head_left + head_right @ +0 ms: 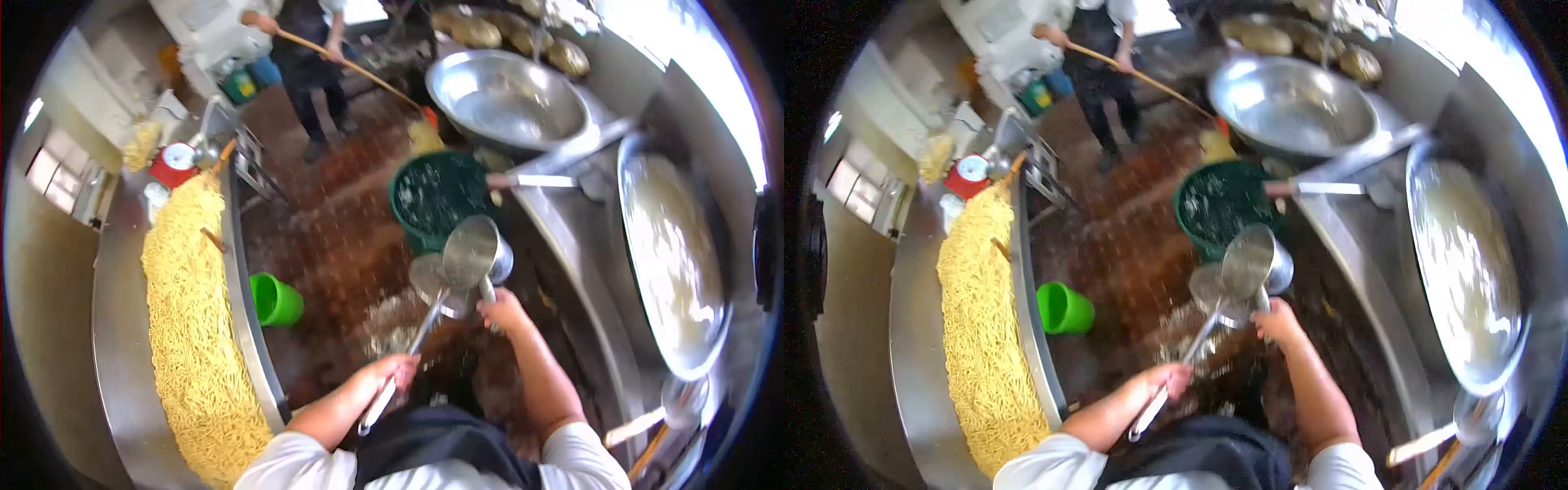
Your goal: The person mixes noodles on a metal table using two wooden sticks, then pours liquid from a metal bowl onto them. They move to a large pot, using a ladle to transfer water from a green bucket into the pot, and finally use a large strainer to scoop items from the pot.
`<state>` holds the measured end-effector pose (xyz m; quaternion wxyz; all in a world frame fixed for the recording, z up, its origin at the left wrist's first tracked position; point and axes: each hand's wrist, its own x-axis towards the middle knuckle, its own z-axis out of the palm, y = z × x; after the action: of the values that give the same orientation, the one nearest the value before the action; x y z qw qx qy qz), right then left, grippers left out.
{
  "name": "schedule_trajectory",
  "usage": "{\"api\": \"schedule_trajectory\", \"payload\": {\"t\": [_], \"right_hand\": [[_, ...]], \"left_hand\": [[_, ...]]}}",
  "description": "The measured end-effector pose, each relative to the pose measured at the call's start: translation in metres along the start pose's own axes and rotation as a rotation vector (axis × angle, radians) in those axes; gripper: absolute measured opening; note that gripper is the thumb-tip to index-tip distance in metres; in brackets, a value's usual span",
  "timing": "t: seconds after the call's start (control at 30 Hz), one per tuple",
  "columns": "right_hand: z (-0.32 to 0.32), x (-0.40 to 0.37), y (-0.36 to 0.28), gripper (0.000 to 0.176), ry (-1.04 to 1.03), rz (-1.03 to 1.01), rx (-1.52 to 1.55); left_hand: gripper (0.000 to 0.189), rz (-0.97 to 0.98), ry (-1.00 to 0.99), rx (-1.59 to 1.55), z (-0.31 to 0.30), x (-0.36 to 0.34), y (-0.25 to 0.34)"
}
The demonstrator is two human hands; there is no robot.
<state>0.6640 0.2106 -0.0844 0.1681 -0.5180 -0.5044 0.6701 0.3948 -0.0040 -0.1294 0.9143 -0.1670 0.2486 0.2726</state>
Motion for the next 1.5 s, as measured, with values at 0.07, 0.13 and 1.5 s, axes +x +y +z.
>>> {"api": "schedule_trajectory", "payload": {"t": [0.07,0.13,1.5], "right_hand": [[0.004,-0.069,0.012,0.016,0.181,0.140,0.007],[0.004,-0.115,0.031,0.017,0.283,0.271,0.081],[0.086,-0.311,0.008,0.048,0.560,0.050,-0.751]], "left_hand": [[0.017,-0.049,0.208,0.003,0.034,-0.007,-0.006],[0.016,-0.095,0.127,0.039,0.019,-0.009,-0.009],[0.050,0.200,0.434,0.245,-0.026,0.215,0.099]]}}
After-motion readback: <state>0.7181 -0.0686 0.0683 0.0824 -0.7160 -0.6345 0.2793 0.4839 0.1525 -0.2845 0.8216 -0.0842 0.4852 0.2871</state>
